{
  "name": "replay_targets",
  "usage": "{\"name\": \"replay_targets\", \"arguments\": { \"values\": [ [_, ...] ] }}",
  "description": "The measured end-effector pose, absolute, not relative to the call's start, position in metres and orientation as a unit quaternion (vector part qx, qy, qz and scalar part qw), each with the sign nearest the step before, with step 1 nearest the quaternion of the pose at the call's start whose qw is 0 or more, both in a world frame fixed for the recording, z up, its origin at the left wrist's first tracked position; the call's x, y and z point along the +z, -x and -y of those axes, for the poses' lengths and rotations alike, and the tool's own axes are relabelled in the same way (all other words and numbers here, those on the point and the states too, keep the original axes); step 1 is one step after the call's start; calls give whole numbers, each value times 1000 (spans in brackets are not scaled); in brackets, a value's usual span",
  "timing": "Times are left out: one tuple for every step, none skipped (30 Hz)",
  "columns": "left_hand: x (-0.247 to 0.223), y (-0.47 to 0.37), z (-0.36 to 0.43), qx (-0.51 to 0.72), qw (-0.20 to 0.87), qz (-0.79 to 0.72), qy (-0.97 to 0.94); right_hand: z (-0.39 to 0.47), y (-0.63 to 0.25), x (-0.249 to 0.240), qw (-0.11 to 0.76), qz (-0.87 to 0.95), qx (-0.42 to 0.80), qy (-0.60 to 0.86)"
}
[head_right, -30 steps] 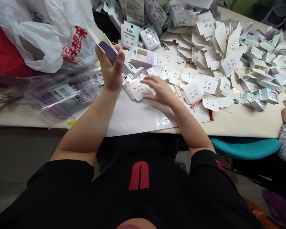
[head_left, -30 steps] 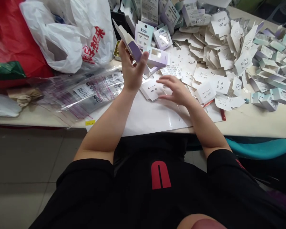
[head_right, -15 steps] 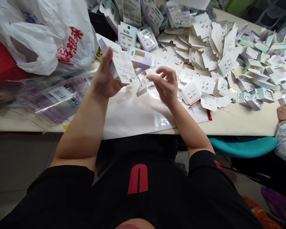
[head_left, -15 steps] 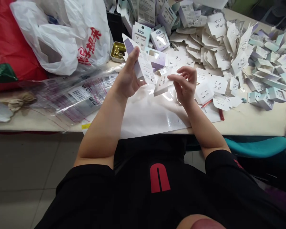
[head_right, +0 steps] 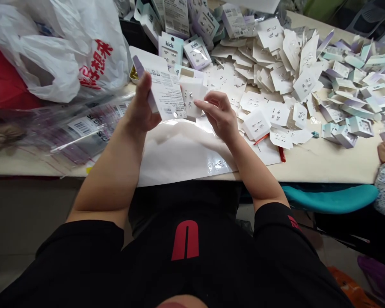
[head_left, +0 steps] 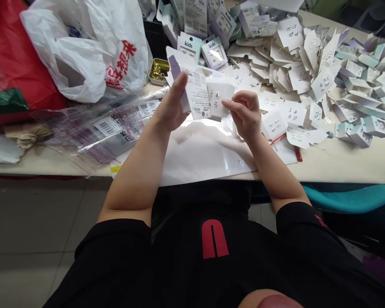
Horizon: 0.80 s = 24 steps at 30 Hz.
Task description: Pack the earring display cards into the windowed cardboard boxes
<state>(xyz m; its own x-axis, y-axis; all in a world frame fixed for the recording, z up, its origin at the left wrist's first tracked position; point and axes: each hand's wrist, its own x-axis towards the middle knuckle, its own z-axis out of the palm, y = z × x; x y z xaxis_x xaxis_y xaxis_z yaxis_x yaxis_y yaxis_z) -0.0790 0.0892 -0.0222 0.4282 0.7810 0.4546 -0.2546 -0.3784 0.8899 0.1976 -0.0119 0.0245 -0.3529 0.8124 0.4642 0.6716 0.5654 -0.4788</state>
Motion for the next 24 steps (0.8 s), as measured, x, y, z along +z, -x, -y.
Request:
{"name": "replay_targets", "arguments": {
  "values": [
    [-30, 82, -95, 496, 517, -199, -669, 12, -196, 26, 341, 817, 107, 452],
    [-36, 84, -99, 499, 518, -199, -666, 13, -195, 28, 344, 815, 113, 453],
    [-41, 85, -101, 506, 521, -195, -659, 12, -194, 30, 350, 808, 122, 459],
    [-43, 86, -100, 512, 524, -187, -654, 12, -193, 33, 358, 795, 140, 468],
    [-44, 85, -98, 519, 522, -179, -652, 11, -192, 36, 365, 780, 169, 480],
    [-42, 83, -94, 520, 515, -171, -660, 11, -192, 40, 368, 761, 212, 490],
    [-39, 80, -88, 511, 504, -167, -676, 10, -192, 43, 364, 741, 271, 495],
    [-35, 76, -80, 503, 488, -168, -694, 10, -192, 46, 355, 716, 347, 491],
    [-29, 71, -70, 476, 473, -172, -721, 10, -193, 48, 344, 684, 430, 479],
    [-22, 67, -60, 465, 457, -193, -733, 11, -194, 50, 332, 646, 508, 463],
    [-16, 62, -49, 473, 437, -217, -734, 12, -194, 52, 325, 606, 570, 450],
    [-9, 58, -39, 471, 427, -230, -737, 13, -194, 53, 320, 572, 612, 443],
    [-3, 55, -31, 462, 427, -234, -742, 15, -194, 53, 316, 546, 638, 442],
    [3, 53, -25, 457, 427, -237, -743, 17, -193, 54, 307, 531, 653, 445],
    [7, 52, -21, 453, 428, -238, -745, 18, -192, 53, 291, 523, 665, 447],
    [11, 51, -19, 450, 429, -238, -746, 19, -191, 52, 273, 517, 680, 443],
    [13, 52, -18, 450, 429, -239, -746, 19, -190, 50, 257, 512, 694, 436],
    [15, 52, -19, 450, 427, -239, -747, 18, -188, 48, 249, 507, 703, 431],
    [15, 53, -20, 450, 423, -238, -750, 17, -187, 44, 255, 504, 704, 431],
    [16, 54, -21, 448, 418, -236, -754, 15, -185, 41, 272, 501, 696, 435],
    [16, 54, -23, 445, 410, -231, -762, 13, -184, 37, 295, 499, 684, 442],
    [15, 54, -23, 441, 401, -222, -772, 11, -183, 34, 316, 496, 671, 450],
    [15, 54, -24, 435, 391, -212, -783, 10, -182, 32, 332, 493, 661, 457],
    [14, 54, -24, 433, 383, -204, -790, 10, -181, 31, 342, 490, 656, 462]
  ]
}}
